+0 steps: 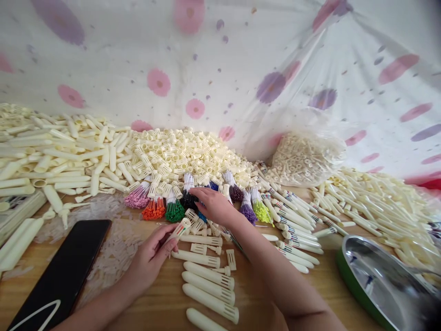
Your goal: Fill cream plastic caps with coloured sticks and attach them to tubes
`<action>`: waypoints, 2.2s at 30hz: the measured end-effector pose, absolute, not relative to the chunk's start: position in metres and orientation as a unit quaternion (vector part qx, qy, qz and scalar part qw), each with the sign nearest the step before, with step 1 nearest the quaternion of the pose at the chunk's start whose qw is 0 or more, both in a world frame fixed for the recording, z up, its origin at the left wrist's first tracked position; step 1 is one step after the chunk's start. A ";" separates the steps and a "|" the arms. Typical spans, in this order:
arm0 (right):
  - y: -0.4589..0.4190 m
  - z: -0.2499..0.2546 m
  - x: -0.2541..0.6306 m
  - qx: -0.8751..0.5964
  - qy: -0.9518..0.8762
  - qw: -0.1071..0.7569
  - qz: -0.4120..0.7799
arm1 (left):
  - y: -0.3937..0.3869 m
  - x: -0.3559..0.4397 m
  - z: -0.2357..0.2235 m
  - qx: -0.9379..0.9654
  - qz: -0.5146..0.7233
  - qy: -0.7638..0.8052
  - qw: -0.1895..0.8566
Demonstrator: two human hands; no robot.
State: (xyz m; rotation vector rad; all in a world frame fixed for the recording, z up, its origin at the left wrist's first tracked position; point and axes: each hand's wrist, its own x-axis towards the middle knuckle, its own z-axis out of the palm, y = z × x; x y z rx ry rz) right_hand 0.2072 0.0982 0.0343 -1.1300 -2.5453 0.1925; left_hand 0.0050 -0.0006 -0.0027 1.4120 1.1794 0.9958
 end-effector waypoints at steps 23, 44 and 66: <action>0.115 0.020 0.216 -0.219 -0.957 0.173 -0.076 | 0.038 0.058 0.031 0.243 0.518 0.441 0.692; 0.061 0.066 0.249 -0.440 -0.485 0.677 0.336 | 0.019 0.050 0.017 0.500 0.421 0.452 0.607; 0.051 0.073 0.244 -0.438 -0.491 0.608 0.444 | 0.025 0.046 0.017 0.605 0.380 0.421 0.559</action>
